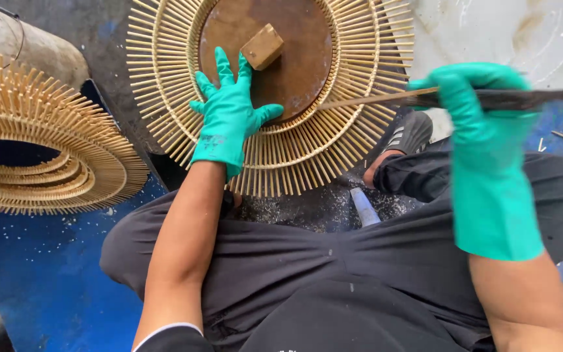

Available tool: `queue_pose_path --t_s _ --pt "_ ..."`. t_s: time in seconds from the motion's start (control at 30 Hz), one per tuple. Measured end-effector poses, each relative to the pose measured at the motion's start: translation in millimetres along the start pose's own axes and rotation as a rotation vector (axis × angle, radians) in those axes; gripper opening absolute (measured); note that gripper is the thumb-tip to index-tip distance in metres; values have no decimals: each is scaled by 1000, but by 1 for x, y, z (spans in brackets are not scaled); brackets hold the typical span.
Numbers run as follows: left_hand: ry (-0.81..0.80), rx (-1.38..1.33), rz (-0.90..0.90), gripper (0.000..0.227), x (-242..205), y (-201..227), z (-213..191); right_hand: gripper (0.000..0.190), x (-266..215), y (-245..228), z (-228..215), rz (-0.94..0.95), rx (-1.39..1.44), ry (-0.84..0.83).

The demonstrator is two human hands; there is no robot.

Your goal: The recorder is assembling and finishing a decorative sunburst wooden mirror frame by aligning wood slats and applying a coating/finish.

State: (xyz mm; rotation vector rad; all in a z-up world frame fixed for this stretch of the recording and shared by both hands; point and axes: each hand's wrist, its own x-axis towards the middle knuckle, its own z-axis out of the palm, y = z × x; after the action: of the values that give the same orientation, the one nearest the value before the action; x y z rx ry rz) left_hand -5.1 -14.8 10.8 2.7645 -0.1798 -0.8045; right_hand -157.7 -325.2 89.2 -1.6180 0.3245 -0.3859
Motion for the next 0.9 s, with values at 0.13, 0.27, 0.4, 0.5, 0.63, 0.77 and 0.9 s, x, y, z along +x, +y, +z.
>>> queue_pose_path --t_s 0.13,0.27,0.4,0.5,0.63,0.77,0.9 --pt "87 67 38 124 0 -3 4 6 0 32 18 8 29 -98" --pt "23 53 9 122 -5 -9 1 3 -13 10 17 -20 -4 -162" --pt "143 20 102 121 2 -3 -5 8 -4 45 14 23 -38 -168" --pt "60 50 33 125 5 -16 -7 8 -5 29 20 28 -49 -114" --pt "100 79 228 113 13 -29 -4 9 11 33 -12 50 -55 -79" --pt "-49 149 61 112 8 -14 -6 21 34 72 -48 245 -132 23" --pt "-2 14 10 119 6 0 -8 27 46 113 -59 375 -270 40"
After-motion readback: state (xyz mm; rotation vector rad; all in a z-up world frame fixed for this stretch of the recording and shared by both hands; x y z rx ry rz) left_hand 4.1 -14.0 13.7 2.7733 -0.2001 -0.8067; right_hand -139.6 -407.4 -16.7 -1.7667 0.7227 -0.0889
